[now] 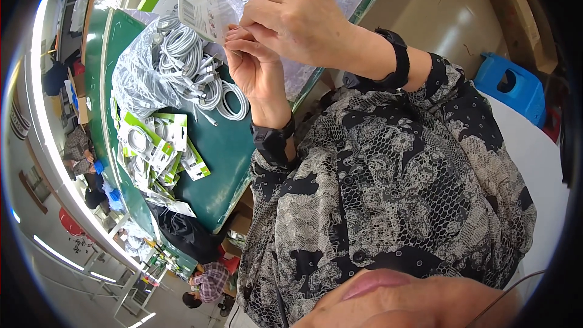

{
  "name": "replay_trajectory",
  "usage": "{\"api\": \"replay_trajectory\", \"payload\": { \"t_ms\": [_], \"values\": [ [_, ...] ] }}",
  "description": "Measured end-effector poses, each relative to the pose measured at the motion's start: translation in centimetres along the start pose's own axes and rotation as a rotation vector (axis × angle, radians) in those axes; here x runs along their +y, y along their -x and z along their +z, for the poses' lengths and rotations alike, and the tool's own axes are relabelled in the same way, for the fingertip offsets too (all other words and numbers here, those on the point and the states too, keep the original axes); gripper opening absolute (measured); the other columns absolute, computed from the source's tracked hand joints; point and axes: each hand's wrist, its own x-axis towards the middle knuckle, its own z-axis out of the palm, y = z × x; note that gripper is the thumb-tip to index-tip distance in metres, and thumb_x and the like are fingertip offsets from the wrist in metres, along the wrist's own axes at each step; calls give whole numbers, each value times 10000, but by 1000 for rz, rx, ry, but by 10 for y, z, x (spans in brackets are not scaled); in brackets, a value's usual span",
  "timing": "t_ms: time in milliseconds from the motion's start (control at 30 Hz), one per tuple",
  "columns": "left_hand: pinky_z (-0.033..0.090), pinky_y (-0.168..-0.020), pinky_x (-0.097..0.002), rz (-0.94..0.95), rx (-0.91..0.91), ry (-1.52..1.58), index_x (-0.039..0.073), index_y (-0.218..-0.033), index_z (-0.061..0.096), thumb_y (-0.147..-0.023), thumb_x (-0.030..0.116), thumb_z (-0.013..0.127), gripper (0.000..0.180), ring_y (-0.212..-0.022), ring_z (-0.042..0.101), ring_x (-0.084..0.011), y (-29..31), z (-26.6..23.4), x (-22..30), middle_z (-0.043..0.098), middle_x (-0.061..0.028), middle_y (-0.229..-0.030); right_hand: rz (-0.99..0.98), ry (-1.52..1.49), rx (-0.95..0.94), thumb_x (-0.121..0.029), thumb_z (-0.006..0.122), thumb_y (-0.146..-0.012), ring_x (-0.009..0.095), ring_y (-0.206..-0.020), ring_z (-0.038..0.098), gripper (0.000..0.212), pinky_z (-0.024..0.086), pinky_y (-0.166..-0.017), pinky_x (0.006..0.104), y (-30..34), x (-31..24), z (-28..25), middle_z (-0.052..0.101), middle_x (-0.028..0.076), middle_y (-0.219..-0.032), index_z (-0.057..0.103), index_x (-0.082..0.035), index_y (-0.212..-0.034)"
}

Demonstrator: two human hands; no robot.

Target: The person packages a cable by placing it onto a cardboard backing and threading a plastic tie through the holes to secure it. They then turn the package over to thread the tie back through and pull it tight before placing the finished package into a box.

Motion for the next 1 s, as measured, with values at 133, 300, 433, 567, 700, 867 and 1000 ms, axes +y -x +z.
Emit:
{"api": "replay_trajectory", "payload": {
  "t_ms": [133, 300, 433, 567, 700, 867, 1000],
  "values": [
    [595, -785, -266, -29, 41, 38, -49, -927, 581, -852, -44, 563, 78, -802, 616, -160, 1, 2, -3, 597, -97, -871, 6, -10, 8, -228, 688, -735, 159, -748, 600, 157, 403, -750, 318, 0, -3, 1, 544, -9, -723, 565, -130, -740],
    [581, -804, -262, 86, 131, -156, -17, -885, 592, -856, -1, 563, 44, -793, 618, -140, -2, -2, 6, 610, -87, -867, 12, -22, 15, -223, 688, -734, 154, -745, 597, 148, 404, -753, 316, -2, -4, 1, 545, -10, -726, 572, -132, -738],
    [598, -790, -263, -2, 14, -30, -77, -1010, 563, -848, -87, 544, 163, -860, 623, -168, 0, -5, 5, 585, -107, -896, 14, -42, 18, -222, 692, -733, 154, -744, 597, 148, 405, -756, 317, -2, -4, 2, 546, -11, -727, 575, -132, -741],
    [581, -801, -261, -54, 24, 45, -27, -902, 589, -857, -8, 546, 65, -815, 628, -151, 1, -2, 1, 613, -93, -882, 32, -56, 9, -222, 698, -728, 156, -746, 599, 149, 406, -758, 319, 0, -5, 1, 550, -11, -730, 580, -132, -749],
    [593, -769, -262, -32, 28, 59, -46, -912, 584, -857, -20, 537, 76, -808, 633, -168, 2, 1, -5, 609, -108, -882, 32, -47, 7, -221, 701, -728, 156, -749, 600, 148, 406, -759, 319, -1, -4, -1, 553, -11, -729, 588, -130, -757],
    [602, -735, -261, -19, 48, 64, -61, -919, 581, -858, -32, 527, 87, -803, 633, -179, 2, 2, -1, 604, -122, -881, 29, -29, 10, -229, 705, -728, 155, -750, 602, 155, 405, -760, 319, 0, -5, 2, 556, -11, -730, 593, -128, -763],
    [590, -780, -263, -62, 30, 82, -64, -934, 592, -858, -22, 545, 99, -824, 631, -177, 0, -1, 3, 615, -109, -908, 35, -68, 8, -226, 699, -740, 156, -752, 602, 148, 405, -760, 321, -1, -5, -1, 567, -9, -748, 588, -128, -753]
  ]
}}
